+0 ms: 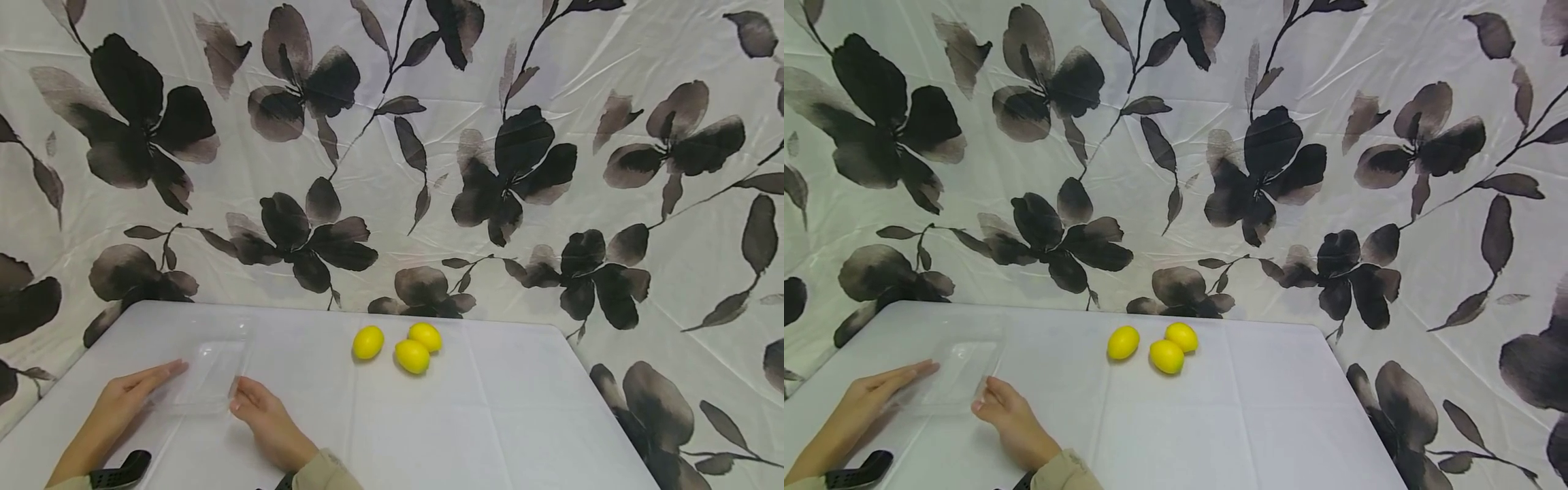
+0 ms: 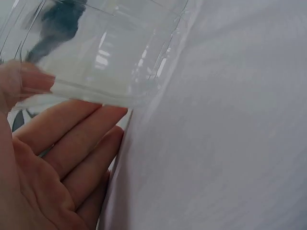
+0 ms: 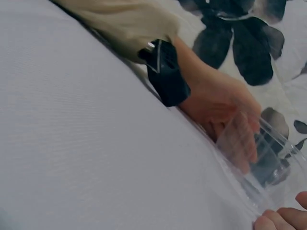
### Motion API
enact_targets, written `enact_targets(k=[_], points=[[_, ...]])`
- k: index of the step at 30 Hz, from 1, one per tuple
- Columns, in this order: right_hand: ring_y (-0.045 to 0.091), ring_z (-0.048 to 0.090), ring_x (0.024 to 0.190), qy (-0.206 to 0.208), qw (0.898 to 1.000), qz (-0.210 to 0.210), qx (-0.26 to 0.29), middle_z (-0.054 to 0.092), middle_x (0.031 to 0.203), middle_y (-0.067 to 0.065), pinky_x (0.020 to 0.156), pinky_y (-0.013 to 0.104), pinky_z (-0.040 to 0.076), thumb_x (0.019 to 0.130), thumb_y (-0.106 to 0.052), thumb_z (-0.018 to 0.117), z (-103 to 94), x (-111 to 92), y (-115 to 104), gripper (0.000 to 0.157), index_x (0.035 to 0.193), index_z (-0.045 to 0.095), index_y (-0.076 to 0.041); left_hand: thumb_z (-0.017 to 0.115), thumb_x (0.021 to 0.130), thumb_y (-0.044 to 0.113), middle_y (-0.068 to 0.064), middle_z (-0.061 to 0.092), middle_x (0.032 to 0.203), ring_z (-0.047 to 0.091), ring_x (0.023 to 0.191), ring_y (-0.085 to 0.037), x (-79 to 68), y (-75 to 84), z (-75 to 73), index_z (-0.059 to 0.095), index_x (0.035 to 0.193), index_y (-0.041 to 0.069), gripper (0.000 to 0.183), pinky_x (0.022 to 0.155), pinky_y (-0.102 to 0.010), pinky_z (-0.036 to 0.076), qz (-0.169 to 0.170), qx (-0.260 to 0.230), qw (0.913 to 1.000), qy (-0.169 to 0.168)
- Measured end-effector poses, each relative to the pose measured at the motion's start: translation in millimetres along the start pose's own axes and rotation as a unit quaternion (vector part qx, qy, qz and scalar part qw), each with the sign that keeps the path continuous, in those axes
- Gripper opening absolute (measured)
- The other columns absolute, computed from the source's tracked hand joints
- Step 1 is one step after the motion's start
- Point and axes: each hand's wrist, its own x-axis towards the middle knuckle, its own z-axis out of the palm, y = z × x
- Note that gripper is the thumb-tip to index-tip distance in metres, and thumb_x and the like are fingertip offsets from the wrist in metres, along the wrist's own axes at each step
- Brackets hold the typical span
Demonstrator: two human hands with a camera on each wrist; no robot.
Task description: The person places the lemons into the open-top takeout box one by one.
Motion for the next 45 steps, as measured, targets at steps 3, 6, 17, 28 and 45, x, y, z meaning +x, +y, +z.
enact_targets(k=[3, 6, 17, 28, 45], points=[[0.03, 0.033, 0.144, 0.002, 1.0, 0.002, 0.0, 0.034, 0.155, 0.022, 0.116, 0.035, 0.031, 0.1, -0.007, 0.052, -0.9, -5, -2, 0.055, 0.149, 0.031, 0.008, 0.038, 0.101, 0.06, -0.024, 0.03, 0.151, 0.021, 0.14, -0.053, -1.0, 5.6, 1.9, 0.043, 0.146, -0.004, 0.079, 0.104, -0.071, 0.028, -0.002, 0.011, 0.9999, -0.007], [0.032, 0.027, 0.146, -0.006, 1.0, 0.008, -0.003, 0.028, 0.158, 0.023, 0.118, 0.038, 0.027, 0.101, -0.009, 0.05, -4.0, -9, -6, 0.057, 0.151, 0.027, 0.008, 0.037, 0.102, 0.058, -0.027, 0.033, 0.15, 0.025, 0.138, -0.055, -2.3, 12.9, 5.3, 0.045, 0.143, -0.006, 0.076, 0.102, -0.072, 0.03, 0.016, 0.042, 0.9989, -0.009], [0.037, 0.016, 0.149, -0.049, 0.998, 0.026, 0.031, 0.016, 0.16, 0.027, 0.12, 0.045, 0.021, 0.102, -0.008, 0.045, -19.9, -29, -14, 0.06, 0.152, 0.018, 0.01, 0.044, 0.105, 0.043, -0.021, 0.055, 0.139, 0.051, 0.128, -0.039, -13.4, 23.2, 10.2, 0.062, 0.132, 0.0, 0.054, 0.099, -0.054, 0.045, 0.093, 0.153, 0.9839, -0.008], [0.037, 0.011, 0.15, -0.084, 0.996, 0.032, 0.027, 0.009, 0.161, 0.028, 0.119, 0.042, 0.023, 0.104, -0.012, 0.045, -41.9, -55, -25, 0.063, 0.153, 0.013, 0.01, 0.044, 0.106, 0.038, -0.029, 0.048, 0.141, 0.041, 0.131, -0.051, -24.6, 39.6, 29.2, 0.059, 0.133, -0.005, 0.053, 0.101, -0.057, 0.041, 0.088, 0.125, 0.9869, -0.052], [0.035, 0.021, 0.148, -0.089, 0.994, 0.062, 0.014, 0.018, 0.16, 0.027, 0.119, 0.043, 0.025, 0.104, -0.013, 0.043, -79.8, -99, -42, 0.061, 0.154, 0.015, 0.009, 0.054, 0.103, 0.029, -0.031, 0.049, 0.14, 0.044, 0.13, -0.048, -40.5, 60.0, 65.5, 0.056, 0.135, -0.007, 0.048, 0.09, -0.018, 0.049, 0.13, 0.087, 0.9814, -0.112]])
